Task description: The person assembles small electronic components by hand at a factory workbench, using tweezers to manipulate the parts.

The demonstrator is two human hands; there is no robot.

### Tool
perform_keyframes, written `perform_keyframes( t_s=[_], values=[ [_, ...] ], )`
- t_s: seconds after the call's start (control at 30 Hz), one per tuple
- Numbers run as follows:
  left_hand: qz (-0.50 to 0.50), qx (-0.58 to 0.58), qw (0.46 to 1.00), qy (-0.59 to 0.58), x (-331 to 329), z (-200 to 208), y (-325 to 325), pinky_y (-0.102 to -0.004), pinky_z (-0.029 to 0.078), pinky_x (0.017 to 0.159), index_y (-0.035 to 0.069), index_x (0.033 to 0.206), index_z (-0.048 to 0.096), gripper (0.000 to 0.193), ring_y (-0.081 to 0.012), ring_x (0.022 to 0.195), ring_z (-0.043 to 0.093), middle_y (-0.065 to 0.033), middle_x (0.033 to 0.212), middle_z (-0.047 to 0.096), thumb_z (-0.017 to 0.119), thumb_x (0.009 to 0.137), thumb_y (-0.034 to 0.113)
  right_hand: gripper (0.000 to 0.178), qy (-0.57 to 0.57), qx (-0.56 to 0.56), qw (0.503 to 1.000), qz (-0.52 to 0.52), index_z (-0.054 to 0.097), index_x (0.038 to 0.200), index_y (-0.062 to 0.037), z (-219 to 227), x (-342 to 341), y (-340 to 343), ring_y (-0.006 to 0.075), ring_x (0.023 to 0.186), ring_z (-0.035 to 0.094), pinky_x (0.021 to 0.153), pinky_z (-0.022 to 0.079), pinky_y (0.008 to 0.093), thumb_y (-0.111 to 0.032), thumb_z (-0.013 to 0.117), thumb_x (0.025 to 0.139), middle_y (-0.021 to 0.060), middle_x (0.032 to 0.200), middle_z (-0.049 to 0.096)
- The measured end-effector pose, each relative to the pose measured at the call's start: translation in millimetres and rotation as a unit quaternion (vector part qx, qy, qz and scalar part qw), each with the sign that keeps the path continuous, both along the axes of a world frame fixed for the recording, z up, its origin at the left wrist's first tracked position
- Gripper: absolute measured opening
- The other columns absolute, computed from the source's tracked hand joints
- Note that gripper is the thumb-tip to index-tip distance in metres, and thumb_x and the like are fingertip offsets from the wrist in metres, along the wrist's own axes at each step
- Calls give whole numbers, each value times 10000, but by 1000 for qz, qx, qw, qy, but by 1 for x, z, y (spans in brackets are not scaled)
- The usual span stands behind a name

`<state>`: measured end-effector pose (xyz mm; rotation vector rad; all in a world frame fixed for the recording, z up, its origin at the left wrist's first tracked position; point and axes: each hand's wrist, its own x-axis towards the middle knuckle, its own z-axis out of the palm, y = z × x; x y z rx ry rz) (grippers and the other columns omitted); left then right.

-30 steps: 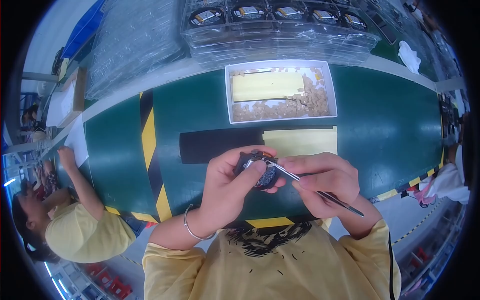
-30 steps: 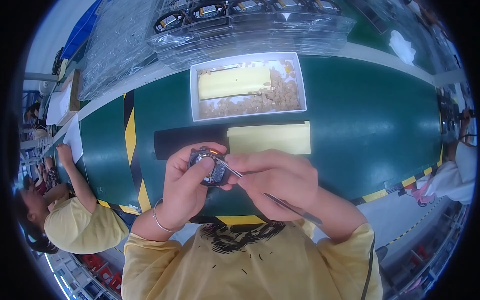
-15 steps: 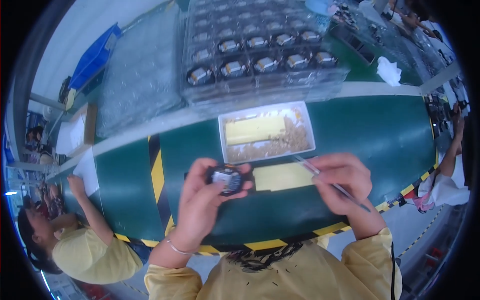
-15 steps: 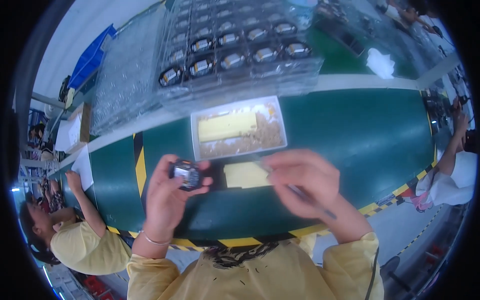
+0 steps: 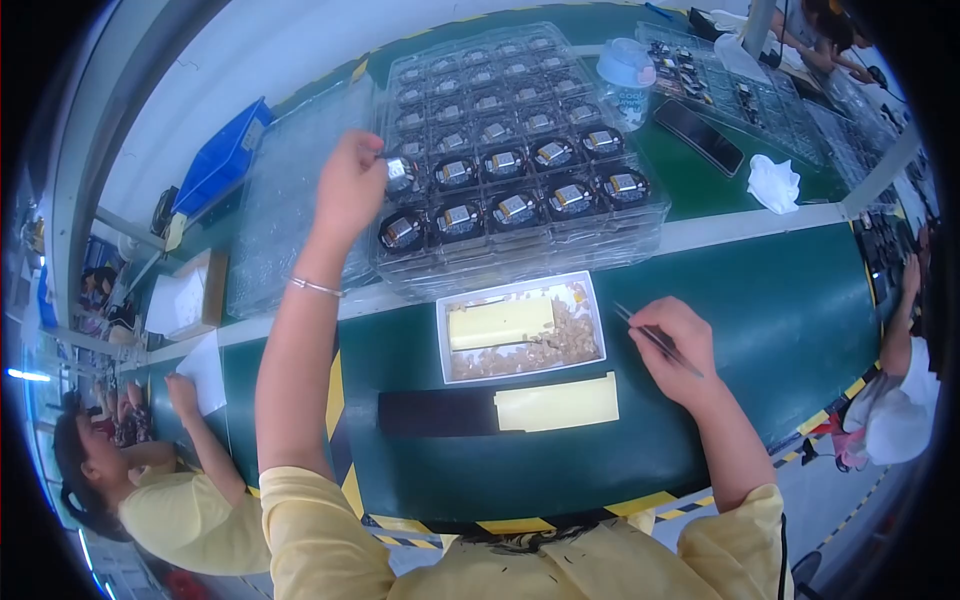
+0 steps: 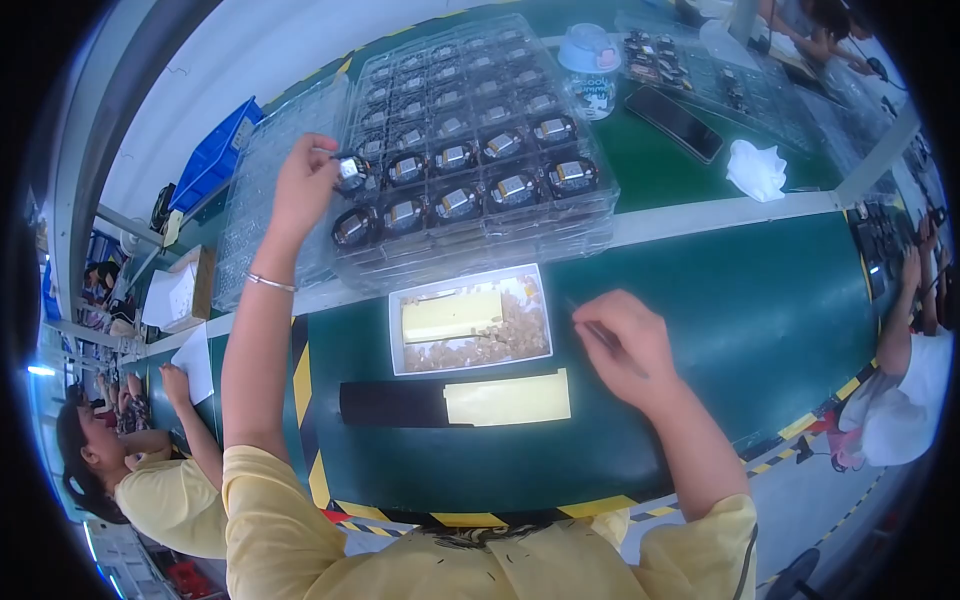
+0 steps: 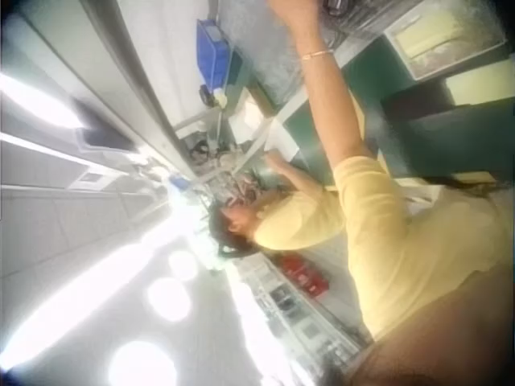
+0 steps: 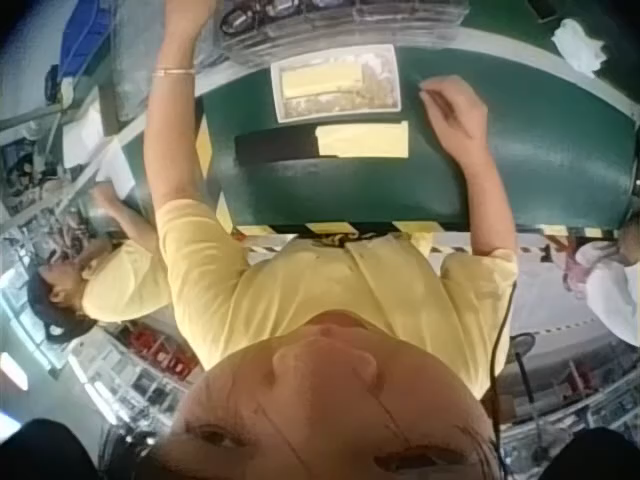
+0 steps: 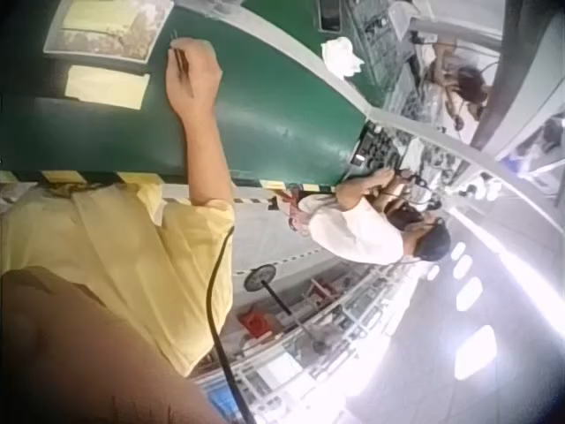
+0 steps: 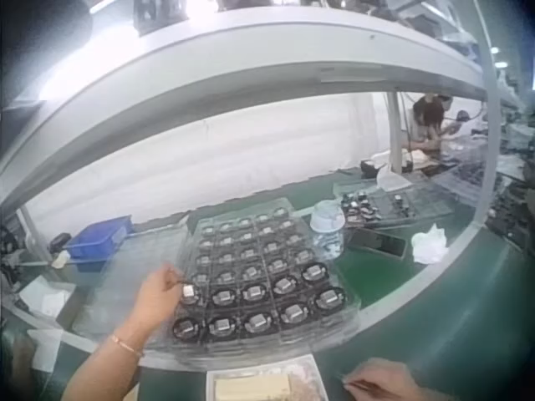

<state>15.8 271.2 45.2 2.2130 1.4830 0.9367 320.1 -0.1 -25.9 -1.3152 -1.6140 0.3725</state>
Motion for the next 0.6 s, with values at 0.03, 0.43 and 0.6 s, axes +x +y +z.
perform_keyframes(
  t_s=[0.03, 0.43, 0.6],
  values=[
    [-5, 0, 1000, -2, 9, -4, -2, -341, 506, 679, 19, 1064, 563, 249, -236, 782, 645, -141, 890, 642, 572, 821, 73, 179, -4, -2, 1000, -1, 611, 858, -21, -1, 2, -2, 234, 746, 613, 623, 477, 294, 90, 661, 727, 113, 820, 611],
    [-73, 145, 973, 167, 7, -11, -15, -368, 480, 743, 23, 900, 688, 145, -296, 856, 613, -159, 945, 659, 659, 785, 107, 172, -20, 11, 999, -28, 621, 916, -36, -5, 5, -3, 237, 748, 622, 622, 494, 289, 71, 644, 784, 106, 861, 614],
    [-47, 17, 999, 22, 4, -13, -45, -339, 473, 749, 27, 1027, 665, 215, -207, 852, 615, -86, 1000, 668, 638, 845, 138, 173, -152, -30, 987, -51, 622, 926, -64, -4, 16, -12, 297, 797, 625, 665, 509, 351, 8, 639, 770, 118, 904, 624]
  ],
)
